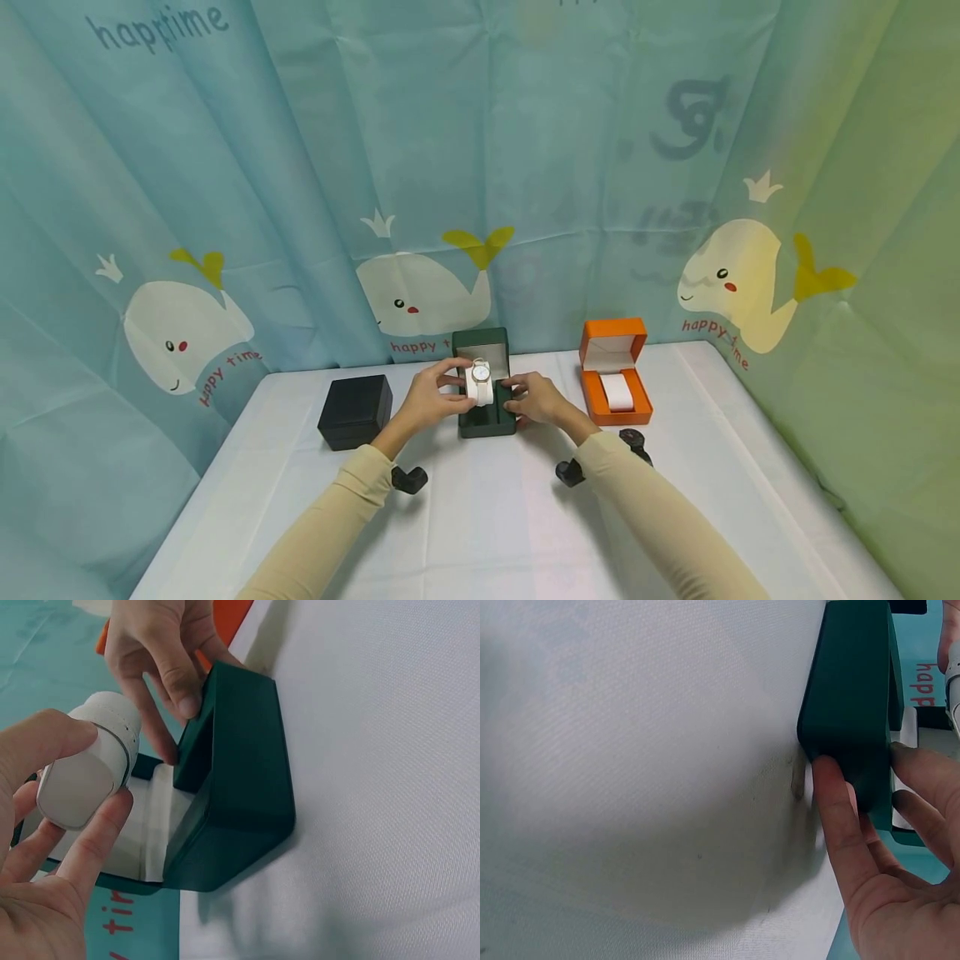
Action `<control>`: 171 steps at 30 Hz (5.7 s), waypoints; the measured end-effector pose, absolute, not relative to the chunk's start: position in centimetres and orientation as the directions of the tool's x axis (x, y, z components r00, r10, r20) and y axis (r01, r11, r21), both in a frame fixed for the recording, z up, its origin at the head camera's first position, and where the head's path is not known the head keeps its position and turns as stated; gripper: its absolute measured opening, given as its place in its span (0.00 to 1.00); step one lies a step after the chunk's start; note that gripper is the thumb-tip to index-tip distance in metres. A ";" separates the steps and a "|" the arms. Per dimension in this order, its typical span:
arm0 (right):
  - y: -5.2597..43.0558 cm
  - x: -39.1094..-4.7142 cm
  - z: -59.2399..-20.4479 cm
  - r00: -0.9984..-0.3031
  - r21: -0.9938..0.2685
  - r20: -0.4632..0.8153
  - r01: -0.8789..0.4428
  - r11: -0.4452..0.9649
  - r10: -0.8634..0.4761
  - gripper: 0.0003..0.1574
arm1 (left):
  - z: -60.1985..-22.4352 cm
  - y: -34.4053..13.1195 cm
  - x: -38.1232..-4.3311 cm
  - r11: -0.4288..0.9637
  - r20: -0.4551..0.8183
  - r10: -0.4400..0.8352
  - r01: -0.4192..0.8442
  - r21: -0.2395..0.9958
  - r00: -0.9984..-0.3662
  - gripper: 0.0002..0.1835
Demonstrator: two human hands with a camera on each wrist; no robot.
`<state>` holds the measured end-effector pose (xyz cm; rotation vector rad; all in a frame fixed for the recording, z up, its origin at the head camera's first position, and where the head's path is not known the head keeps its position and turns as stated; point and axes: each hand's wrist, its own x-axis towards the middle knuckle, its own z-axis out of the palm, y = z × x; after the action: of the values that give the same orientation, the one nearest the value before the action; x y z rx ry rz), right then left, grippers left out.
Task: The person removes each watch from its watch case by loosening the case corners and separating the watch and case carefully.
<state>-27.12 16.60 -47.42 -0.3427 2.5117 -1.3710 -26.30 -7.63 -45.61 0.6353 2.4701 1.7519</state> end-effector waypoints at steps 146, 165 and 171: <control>16.1 -25.9 -46.1 -0.862 -0.999 0.036 -0.014 -0.047 -0.506 0.37 | -46.1 -6.9 -25.3 0.169 0.249 0.428 0.348 0.922 -0.869 0.34; 16.8 -26.1 -45.8 -0.832 -0.995 0.033 -0.081 0.062 -0.553 0.36 | -46.4 -7.1 -25.3 0.145 0.235 0.455 0.332 0.932 -0.859 0.34; 16.9 -26.1 -45.8 -0.814 -0.998 0.005 -0.036 0.042 -0.580 0.38 | -46.2 -7.1 -25.2 0.147 0.224 0.471 0.326 0.934 -0.853 0.34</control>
<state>-26.13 16.92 -45.79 -0.6209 1.9242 -1.8245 -25.22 -7.09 -46.18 0.7987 2.2834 1.8079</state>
